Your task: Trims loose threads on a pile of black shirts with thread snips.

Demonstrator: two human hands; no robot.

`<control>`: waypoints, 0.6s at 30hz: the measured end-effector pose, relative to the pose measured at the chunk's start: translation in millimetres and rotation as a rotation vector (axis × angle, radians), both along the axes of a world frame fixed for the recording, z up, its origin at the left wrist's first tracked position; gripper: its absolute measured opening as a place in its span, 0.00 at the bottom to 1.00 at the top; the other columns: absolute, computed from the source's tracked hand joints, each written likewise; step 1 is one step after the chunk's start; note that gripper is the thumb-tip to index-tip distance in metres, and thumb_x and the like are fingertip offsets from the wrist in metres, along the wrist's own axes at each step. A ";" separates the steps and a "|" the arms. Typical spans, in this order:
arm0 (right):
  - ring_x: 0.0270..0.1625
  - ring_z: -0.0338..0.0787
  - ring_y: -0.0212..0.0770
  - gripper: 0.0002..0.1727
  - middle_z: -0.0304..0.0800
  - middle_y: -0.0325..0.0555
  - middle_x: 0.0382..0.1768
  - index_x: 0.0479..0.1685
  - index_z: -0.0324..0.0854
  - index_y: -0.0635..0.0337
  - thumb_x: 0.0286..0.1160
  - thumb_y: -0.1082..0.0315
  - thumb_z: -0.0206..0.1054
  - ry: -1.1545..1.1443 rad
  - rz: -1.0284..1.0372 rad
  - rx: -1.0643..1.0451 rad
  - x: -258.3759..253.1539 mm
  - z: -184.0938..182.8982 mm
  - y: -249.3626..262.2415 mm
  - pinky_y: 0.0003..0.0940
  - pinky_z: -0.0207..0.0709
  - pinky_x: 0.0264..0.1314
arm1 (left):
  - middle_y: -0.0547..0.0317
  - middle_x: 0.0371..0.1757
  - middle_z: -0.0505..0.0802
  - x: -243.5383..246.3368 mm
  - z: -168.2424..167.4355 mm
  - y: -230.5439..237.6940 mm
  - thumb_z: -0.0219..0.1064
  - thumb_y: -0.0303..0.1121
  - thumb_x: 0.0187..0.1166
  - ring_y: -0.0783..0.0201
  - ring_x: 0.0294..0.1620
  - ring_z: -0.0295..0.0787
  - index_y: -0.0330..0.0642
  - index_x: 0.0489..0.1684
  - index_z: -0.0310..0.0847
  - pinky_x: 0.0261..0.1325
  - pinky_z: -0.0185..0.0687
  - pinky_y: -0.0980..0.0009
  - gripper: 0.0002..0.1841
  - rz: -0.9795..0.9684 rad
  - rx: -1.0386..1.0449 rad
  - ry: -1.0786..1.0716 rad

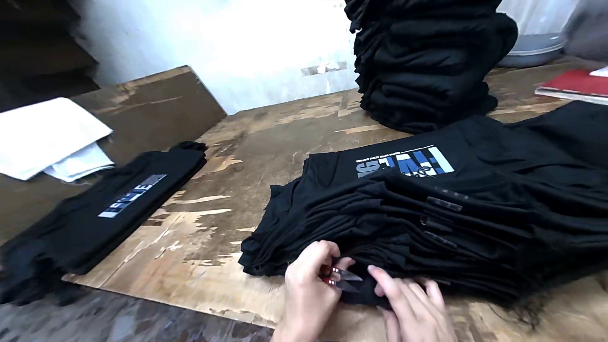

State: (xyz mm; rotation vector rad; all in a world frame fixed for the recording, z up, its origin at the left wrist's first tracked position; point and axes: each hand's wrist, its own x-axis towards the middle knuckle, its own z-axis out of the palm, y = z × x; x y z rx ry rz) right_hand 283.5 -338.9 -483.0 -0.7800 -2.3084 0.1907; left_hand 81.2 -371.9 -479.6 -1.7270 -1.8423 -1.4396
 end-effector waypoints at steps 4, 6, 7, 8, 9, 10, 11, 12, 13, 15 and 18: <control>0.52 0.92 0.42 0.18 0.91 0.48 0.54 0.54 0.95 0.42 0.70 0.74 0.71 0.127 0.098 -0.034 -8.6 -4.4 6.6 0.38 0.86 0.54 | 0.70 0.25 0.89 3.9 1.5 19.0 0.80 0.38 0.66 0.80 0.26 0.83 0.46 0.24 0.86 0.29 0.80 0.83 0.10 0.013 0.079 -0.015; 0.57 0.91 0.39 0.10 0.90 0.50 0.55 0.41 0.97 0.46 0.69 0.73 0.75 0.267 0.173 -0.154 -2.6 -7.9 9.9 0.33 0.87 0.61 | 0.68 0.28 0.90 -0.1 -3.5 21.2 0.74 0.30 0.67 0.76 0.30 0.85 0.48 0.27 0.90 0.33 0.83 0.79 0.02 -0.104 0.086 0.037; 0.59 0.90 0.37 0.07 0.90 0.49 0.55 0.38 0.97 0.47 0.69 0.71 0.78 0.322 0.213 -0.216 2.5 -7.7 11.2 0.31 0.87 0.63 | 0.68 0.30 0.89 -3.4 -6.3 18.8 0.70 0.27 0.67 0.74 0.33 0.86 0.51 0.32 0.92 0.37 0.84 0.77 0.06 -0.177 0.058 0.076; 0.61 0.90 0.36 0.04 0.90 0.49 0.55 0.37 0.97 0.49 0.69 0.70 0.80 0.367 0.262 -0.277 8.3 -6.5 12.4 0.31 0.87 0.65 | 0.67 0.34 0.89 -7.1 -7.9 13.6 0.68 0.26 0.68 0.72 0.39 0.87 0.54 0.40 0.93 0.44 0.86 0.73 0.11 -0.249 0.008 0.109; 0.63 0.89 0.37 0.02 0.90 0.51 0.56 0.35 0.97 0.52 0.66 0.69 0.82 0.404 0.318 -0.337 14.2 -5.1 13.2 0.32 0.87 0.67 | 0.67 0.40 0.90 -10.1 -8.3 6.9 0.67 0.28 0.71 0.69 0.46 0.88 0.57 0.48 0.93 0.51 0.86 0.69 0.14 -0.303 -0.046 0.131; 0.65 0.89 0.39 0.03 0.89 0.54 0.57 0.33 0.97 0.55 0.64 0.70 0.83 0.429 0.366 -0.394 19.4 -3.9 13.1 0.33 0.87 0.69 | 0.66 0.45 0.91 -12.6 -9.0 0.1 0.68 0.30 0.72 0.67 0.51 0.87 0.60 0.55 0.91 0.55 0.85 0.64 0.16 -0.336 -0.083 0.149; 0.67 0.89 0.40 0.03 0.88 0.56 0.58 0.33 0.96 0.57 0.63 0.72 0.84 0.437 0.393 -0.430 23.6 -3.2 12.9 0.34 0.87 0.71 | 0.67 0.48 0.91 -14.8 -10.2 -6.0 0.69 0.33 0.75 0.65 0.54 0.86 0.63 0.61 0.90 0.56 0.82 0.62 0.18 -0.354 -0.091 0.162; 0.68 0.88 0.41 0.03 0.88 0.56 0.59 0.32 0.96 0.58 0.62 0.73 0.84 0.436 0.408 -0.452 26.9 -3.2 12.2 0.35 0.86 0.73 | 0.68 0.49 0.92 -16.4 -12.3 -11.8 0.70 0.38 0.78 0.66 0.54 0.85 0.65 0.64 0.89 0.57 0.79 0.62 0.17 -0.361 -0.068 0.171; 0.70 0.87 0.41 0.03 0.88 0.56 0.60 0.32 0.96 0.58 0.62 0.73 0.83 0.435 0.424 -0.469 29.7 -4.0 11.8 0.35 0.85 0.74 | 0.70 0.50 0.92 -17.6 -15.3 -17.1 0.70 0.41 0.80 0.67 0.54 0.84 0.67 0.62 0.89 0.58 0.77 0.63 0.15 -0.354 -0.023 0.192; 0.72 0.86 0.41 0.03 0.88 0.55 0.60 0.33 0.96 0.58 0.62 0.73 0.83 0.454 0.446 -0.482 32.3 -6.8 12.3 0.35 0.83 0.76 | 0.73 0.49 0.92 -16.8 -20.0 -26.9 0.68 0.40 0.82 0.69 0.55 0.84 0.68 0.57 0.89 0.65 0.73 0.64 0.11 -0.321 0.067 0.259; 0.72 0.86 0.40 0.04 0.88 0.55 0.61 0.32 0.96 0.59 0.61 0.73 0.85 0.476 0.456 -0.490 32.8 -8.4 11.9 0.35 0.83 0.77 | 0.71 0.52 0.91 -3.4 -21.0 -41.2 0.66 0.41 0.84 0.67 0.57 0.82 0.66 0.61 0.86 0.70 0.66 0.65 0.12 -0.255 0.087 0.406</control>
